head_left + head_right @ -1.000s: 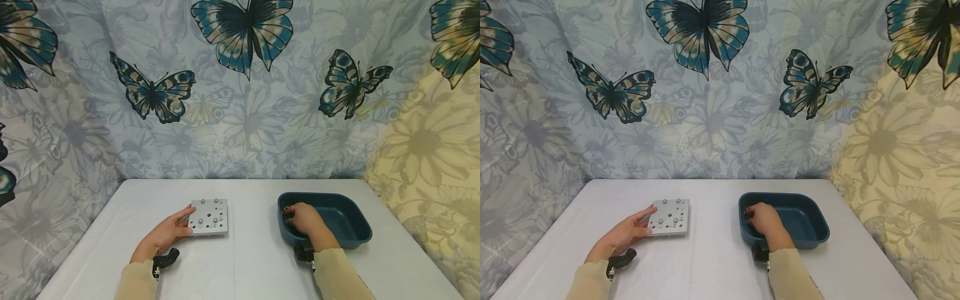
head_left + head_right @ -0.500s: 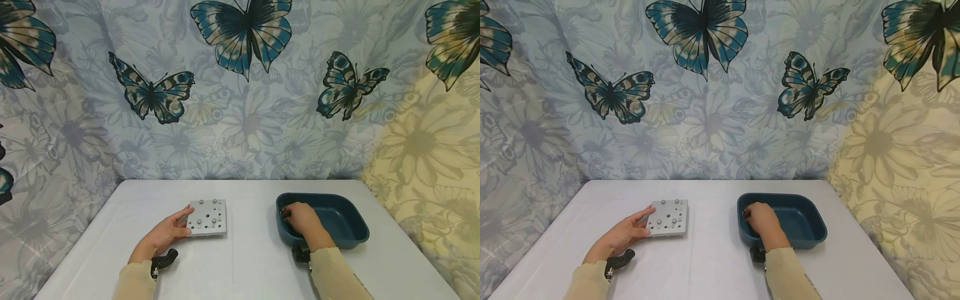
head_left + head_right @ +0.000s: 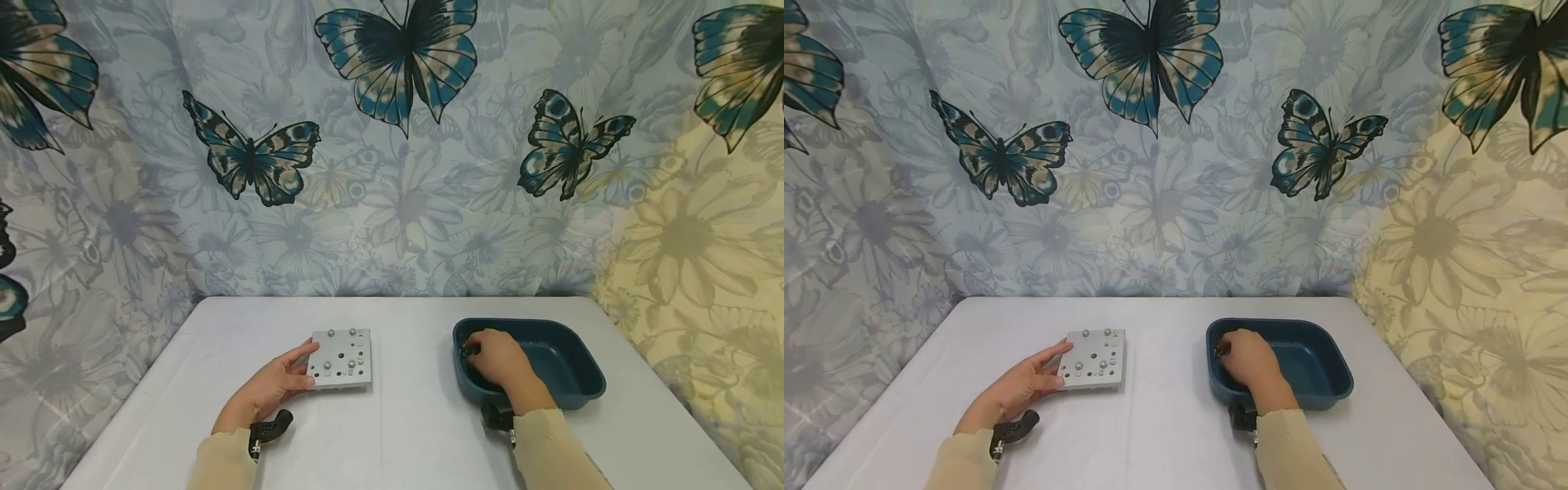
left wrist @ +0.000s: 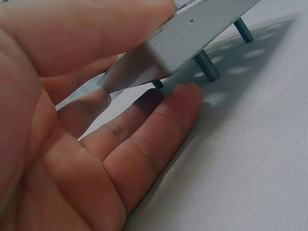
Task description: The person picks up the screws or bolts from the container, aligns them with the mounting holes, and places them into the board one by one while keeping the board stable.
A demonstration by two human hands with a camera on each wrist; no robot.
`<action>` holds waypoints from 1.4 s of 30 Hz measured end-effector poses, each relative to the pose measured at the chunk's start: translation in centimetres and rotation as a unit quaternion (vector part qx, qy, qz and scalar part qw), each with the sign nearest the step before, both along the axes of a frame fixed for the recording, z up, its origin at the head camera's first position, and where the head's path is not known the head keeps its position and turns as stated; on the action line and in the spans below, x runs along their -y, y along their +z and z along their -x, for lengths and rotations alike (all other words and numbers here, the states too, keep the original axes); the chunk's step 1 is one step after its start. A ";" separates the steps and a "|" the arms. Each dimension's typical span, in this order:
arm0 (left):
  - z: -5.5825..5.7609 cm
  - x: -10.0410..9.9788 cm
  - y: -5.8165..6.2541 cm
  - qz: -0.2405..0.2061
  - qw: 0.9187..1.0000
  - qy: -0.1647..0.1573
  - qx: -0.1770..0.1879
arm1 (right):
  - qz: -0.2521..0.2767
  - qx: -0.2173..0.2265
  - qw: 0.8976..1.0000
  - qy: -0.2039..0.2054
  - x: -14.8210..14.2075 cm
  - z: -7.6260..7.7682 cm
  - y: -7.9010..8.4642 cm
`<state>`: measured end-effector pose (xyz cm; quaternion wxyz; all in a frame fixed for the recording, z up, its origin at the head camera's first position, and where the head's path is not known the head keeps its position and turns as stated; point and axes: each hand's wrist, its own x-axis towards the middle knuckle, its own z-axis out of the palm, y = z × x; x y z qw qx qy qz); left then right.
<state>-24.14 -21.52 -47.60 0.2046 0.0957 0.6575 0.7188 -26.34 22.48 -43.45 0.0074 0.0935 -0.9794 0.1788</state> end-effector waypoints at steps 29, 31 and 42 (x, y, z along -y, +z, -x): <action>0.0 0.2 -0.4 -0.012 1.000 -0.011 -0.006 | 0.510 0.151 0.843 -0.082 11.8 2.3 3.0; 0.0 0.3 -0.3 -0.012 1.000 -0.011 -0.006 | 0.507 0.161 0.843 -0.079 13.4 2.5 2.4; 0.2 0.4 -0.5 -0.028 0.999 -0.017 -0.006 | 0.467 0.164 0.867 -0.055 18.5 2.5 0.0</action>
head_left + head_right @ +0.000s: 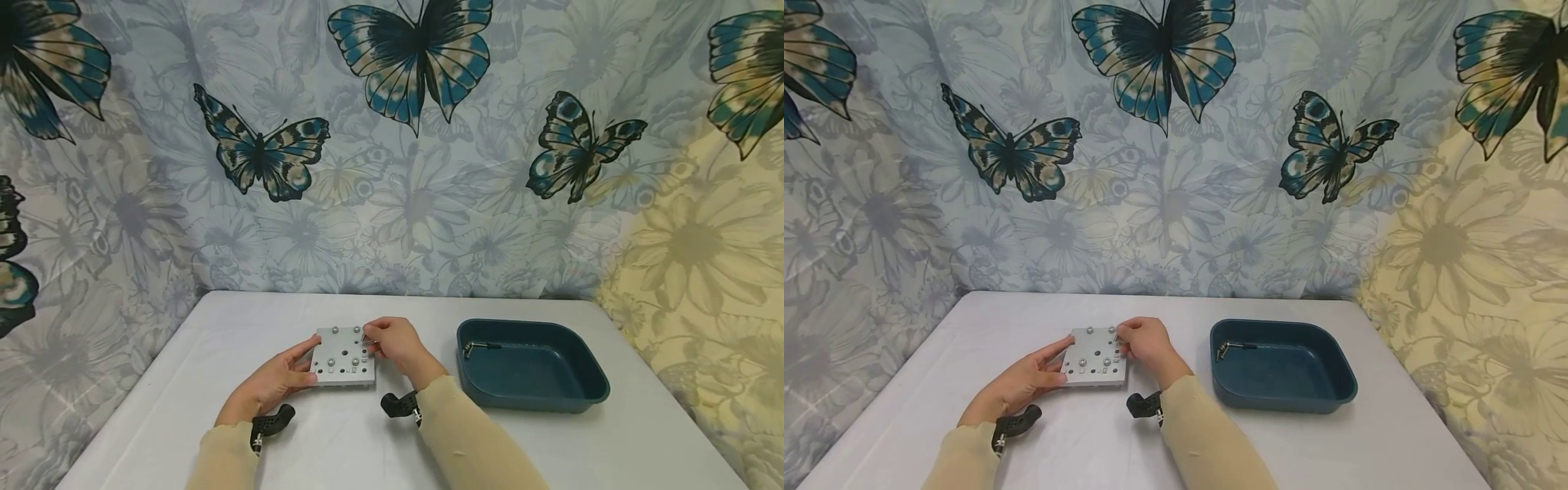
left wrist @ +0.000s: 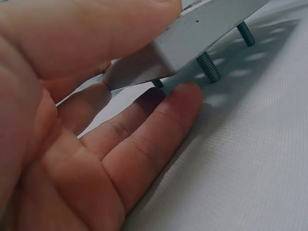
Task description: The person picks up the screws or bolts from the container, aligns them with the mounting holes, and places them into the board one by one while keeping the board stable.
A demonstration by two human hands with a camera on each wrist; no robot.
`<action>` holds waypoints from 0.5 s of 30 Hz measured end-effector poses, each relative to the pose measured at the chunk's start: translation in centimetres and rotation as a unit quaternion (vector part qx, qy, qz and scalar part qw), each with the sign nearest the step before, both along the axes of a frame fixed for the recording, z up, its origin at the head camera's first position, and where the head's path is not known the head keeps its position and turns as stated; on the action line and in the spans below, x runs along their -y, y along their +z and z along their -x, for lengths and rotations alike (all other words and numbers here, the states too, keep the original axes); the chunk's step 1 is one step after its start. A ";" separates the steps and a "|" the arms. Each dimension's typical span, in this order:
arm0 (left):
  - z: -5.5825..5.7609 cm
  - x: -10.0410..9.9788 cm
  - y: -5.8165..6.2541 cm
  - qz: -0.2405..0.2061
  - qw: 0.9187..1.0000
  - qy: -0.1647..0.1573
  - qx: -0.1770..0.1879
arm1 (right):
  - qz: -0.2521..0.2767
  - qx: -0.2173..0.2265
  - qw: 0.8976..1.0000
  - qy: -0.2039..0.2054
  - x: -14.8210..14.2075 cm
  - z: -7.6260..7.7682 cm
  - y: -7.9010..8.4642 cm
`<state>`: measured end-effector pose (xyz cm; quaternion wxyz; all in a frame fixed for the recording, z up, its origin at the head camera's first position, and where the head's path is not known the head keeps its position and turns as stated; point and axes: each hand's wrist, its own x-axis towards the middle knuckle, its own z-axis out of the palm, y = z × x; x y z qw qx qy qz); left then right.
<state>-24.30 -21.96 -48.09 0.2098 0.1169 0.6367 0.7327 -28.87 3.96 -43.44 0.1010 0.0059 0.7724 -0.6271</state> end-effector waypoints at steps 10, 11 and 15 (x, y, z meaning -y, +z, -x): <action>0.0 0.1 0.0 -0.011 1.000 -0.018 -0.004 | -0.044 -0.045 0.998 0.007 1.2 0.3 -1.0; 0.0 0.1 0.0 -0.009 1.000 -0.018 -0.004 | -0.044 -0.045 0.998 0.008 1.3 0.3 -1.0; 0.0 0.1 0.0 -0.005 1.000 -0.013 -0.003 | -0.046 -0.046 0.998 0.011 1.4 0.3 -1.0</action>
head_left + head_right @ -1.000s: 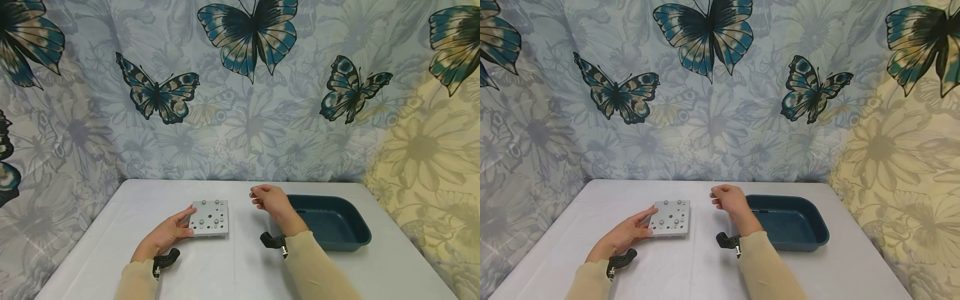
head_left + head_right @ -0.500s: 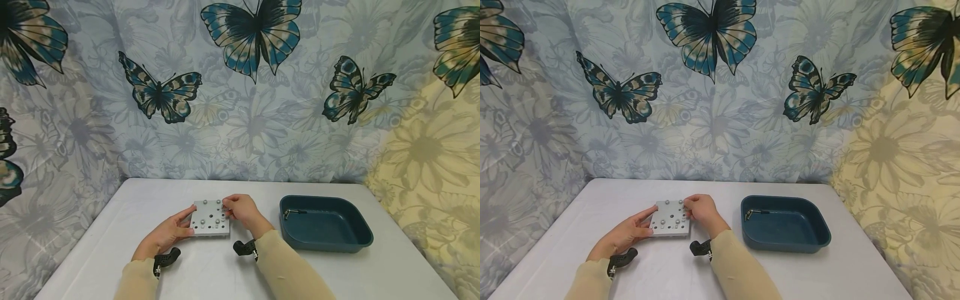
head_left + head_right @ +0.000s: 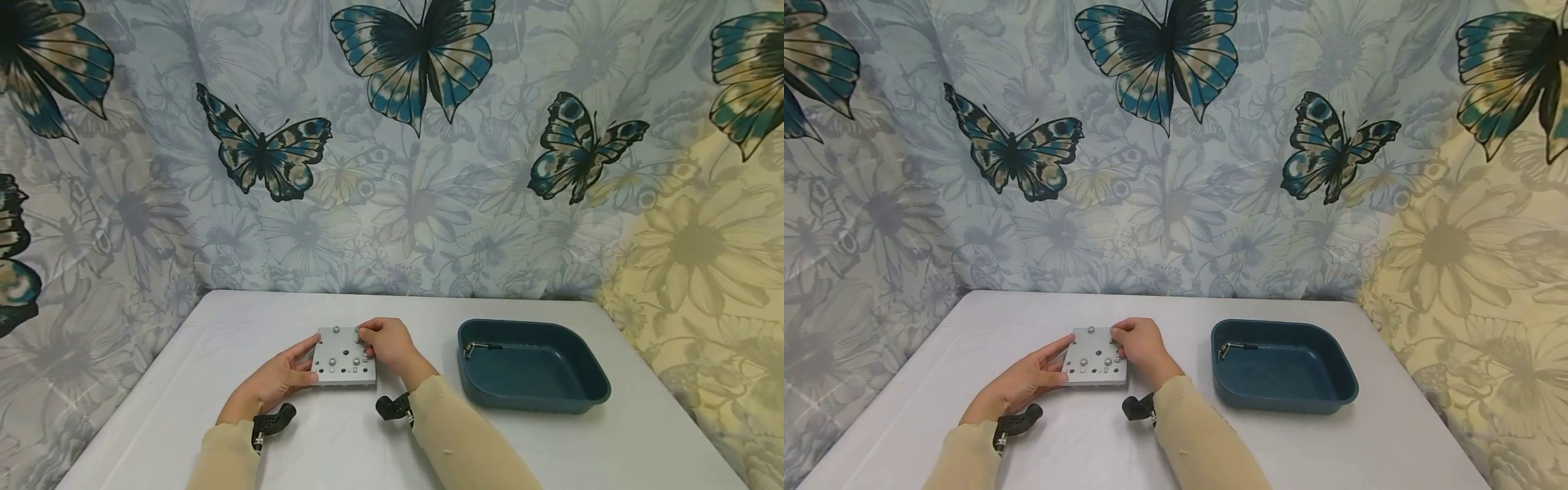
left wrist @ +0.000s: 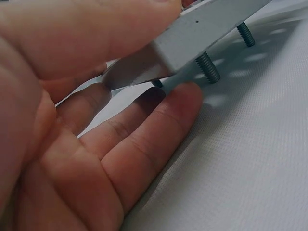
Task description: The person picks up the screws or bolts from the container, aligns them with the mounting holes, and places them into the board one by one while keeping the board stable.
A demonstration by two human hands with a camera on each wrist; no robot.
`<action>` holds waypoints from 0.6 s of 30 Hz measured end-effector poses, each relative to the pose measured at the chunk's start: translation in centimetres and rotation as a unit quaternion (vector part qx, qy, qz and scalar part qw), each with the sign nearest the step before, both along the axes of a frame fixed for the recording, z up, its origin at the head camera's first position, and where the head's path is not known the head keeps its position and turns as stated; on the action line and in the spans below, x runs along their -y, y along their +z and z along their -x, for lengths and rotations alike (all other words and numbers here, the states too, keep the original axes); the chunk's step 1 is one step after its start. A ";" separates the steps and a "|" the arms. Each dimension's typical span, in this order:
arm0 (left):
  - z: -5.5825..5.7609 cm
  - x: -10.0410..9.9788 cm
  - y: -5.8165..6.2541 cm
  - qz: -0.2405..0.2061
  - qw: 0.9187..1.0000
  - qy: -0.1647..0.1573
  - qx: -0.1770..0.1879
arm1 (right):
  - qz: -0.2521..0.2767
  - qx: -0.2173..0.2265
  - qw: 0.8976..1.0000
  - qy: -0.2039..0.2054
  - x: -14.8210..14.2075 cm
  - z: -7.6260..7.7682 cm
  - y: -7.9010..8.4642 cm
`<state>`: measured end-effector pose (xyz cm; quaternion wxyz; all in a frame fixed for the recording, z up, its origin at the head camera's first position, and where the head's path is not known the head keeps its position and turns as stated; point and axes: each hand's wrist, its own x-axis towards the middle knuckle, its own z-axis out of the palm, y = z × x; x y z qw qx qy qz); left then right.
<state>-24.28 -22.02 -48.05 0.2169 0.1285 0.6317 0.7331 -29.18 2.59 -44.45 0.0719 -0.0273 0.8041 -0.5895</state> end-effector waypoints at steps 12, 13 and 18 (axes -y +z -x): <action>0.2 0.0 -0.2 -0.003 1.000 0.006 0.003 | -0.032 -0.035 0.999 0.011 0.1 0.0 -0.2; 0.2 0.0 -0.2 -0.003 1.000 0.006 0.003 | -0.035 -0.037 0.999 0.010 0.1 -0.1 -0.2; 0.2 0.1 -0.2 -0.002 1.000 0.008 0.002 | -0.044 -0.042 0.998 0.014 0.1 0.0 -0.1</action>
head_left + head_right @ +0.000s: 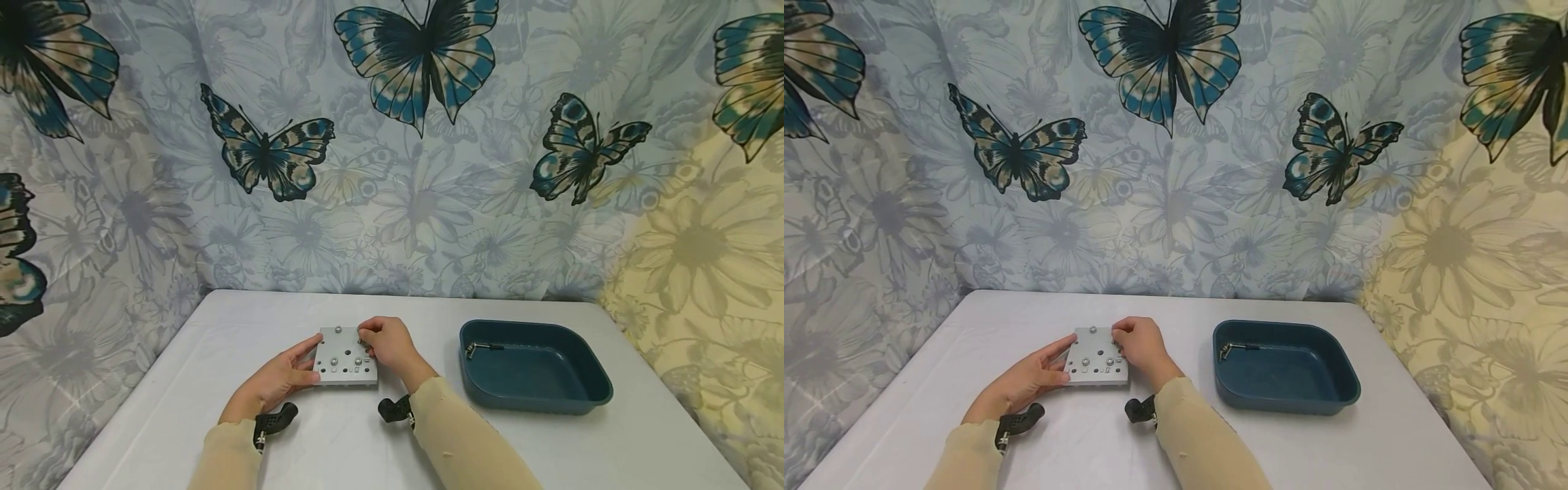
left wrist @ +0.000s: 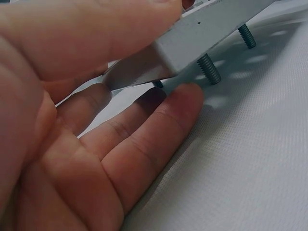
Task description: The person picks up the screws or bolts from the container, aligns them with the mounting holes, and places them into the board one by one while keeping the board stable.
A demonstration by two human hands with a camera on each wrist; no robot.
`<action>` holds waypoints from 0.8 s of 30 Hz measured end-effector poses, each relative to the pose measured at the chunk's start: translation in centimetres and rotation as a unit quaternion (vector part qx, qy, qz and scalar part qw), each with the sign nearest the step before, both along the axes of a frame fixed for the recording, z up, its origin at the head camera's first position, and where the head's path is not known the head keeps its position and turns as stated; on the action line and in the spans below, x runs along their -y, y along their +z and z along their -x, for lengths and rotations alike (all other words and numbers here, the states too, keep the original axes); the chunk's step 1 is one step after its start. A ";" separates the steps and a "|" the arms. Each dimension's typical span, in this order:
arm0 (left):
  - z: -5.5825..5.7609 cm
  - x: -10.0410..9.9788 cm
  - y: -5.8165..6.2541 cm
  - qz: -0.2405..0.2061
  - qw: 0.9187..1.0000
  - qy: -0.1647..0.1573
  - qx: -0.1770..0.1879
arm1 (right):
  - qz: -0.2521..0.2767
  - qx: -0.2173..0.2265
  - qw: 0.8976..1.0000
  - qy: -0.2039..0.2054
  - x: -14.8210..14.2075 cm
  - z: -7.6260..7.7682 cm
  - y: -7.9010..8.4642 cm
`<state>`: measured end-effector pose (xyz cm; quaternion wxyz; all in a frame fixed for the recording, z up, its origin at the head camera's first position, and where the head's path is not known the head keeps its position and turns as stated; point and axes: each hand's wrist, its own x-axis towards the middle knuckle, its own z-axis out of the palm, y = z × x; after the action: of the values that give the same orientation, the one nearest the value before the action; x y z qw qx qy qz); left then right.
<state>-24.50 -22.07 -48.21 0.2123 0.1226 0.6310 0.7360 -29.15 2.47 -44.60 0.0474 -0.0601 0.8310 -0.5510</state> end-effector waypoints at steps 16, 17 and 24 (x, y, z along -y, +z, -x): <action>0.2 0.1 -0.1 0.004 1.000 -0.001 0.001 | -0.016 0.003 1.000 0.020 -0.2 0.0 0.0; 0.2 0.1 -0.2 0.003 1.000 0.000 0.004 | -0.021 0.000 0.999 0.025 -0.2 0.0 0.0; 0.0 0.1 -0.1 0.001 1.000 -0.004 -0.002 | -0.048 -0.033 0.998 0.032 -0.5 -0.2 0.0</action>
<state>-24.54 -22.17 -48.33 0.2136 0.1266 0.6315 0.7346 -28.99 2.97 -44.56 0.0405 -0.1020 0.8553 -0.5063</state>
